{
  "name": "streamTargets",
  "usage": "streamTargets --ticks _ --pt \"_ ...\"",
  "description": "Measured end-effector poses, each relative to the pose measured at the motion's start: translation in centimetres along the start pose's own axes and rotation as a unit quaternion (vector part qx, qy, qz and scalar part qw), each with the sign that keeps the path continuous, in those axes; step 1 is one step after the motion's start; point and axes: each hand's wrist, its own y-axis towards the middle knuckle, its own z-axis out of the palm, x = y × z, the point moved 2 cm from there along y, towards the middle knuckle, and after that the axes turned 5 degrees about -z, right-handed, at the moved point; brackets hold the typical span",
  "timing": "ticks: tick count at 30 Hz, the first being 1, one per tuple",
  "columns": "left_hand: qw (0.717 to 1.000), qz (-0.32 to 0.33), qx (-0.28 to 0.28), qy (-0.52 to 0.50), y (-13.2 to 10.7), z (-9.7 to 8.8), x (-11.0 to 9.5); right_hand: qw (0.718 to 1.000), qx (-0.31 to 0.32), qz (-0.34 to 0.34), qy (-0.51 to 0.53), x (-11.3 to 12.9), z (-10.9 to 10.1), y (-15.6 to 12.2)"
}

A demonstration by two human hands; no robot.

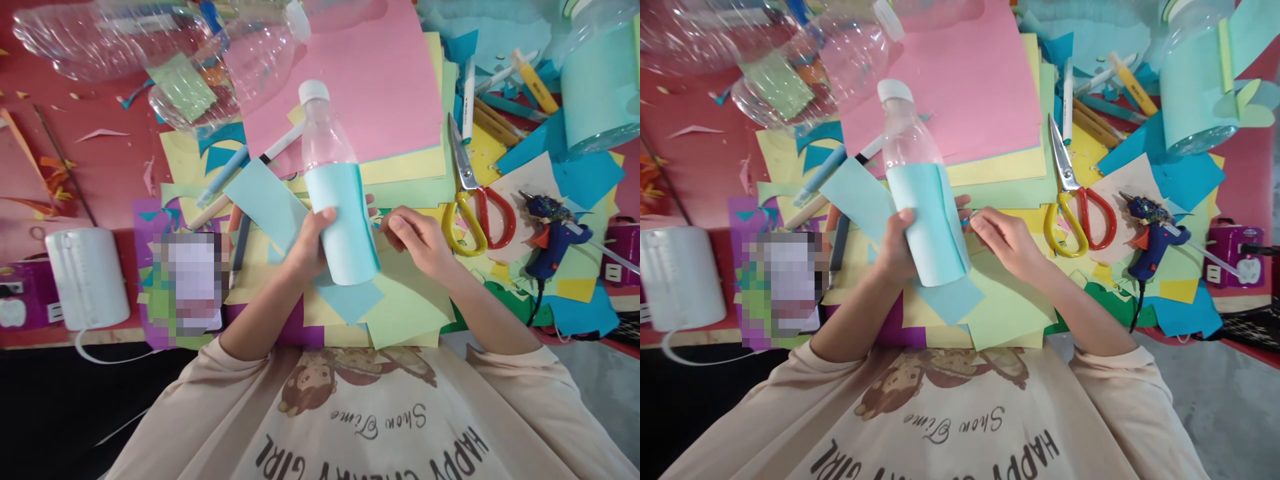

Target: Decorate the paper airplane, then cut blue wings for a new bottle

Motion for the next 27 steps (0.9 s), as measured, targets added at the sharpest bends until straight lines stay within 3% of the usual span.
streamTargets --ticks 2,6,10,13,18,24,27 --pt "0.999 -0.008 0.026 -0.019 0.1 0.3 -0.2 0.997 -0.014 0.029 0.067 -0.3 0.0 0.2" --pt "0.999 -0.012 0.038 -0.007 0.3 0.5 -0.2 0.985 0.022 0.063 0.162 -0.6 0.4 0.4" --pt "0.999 0.007 -0.002 0.050 0.6 0.1 0.5 0.975 0.047 0.091 0.196 -0.8 0.6 0.4" --pt "0.996 0.043 -0.038 0.073 0.8 -0.3 0.8 0.976 0.024 0.102 0.192 -1.1 0.5 0.3" --pt "0.988 0.112 -0.012 0.106 0.5 -0.3 0.8 0.982 -0.002 0.118 0.148 -1.5 0.8 0.2" --pt "0.983 0.069 -0.027 0.167 0.1 -0.3 1.1 0.995 -0.034 0.086 0.047 -1.1 0.7 0.3" --pt "0.977 0.060 -0.029 0.204 -0.1 0.4 1.1 0.994 -0.058 0.078 0.048 -1.3 0.4 0.4"
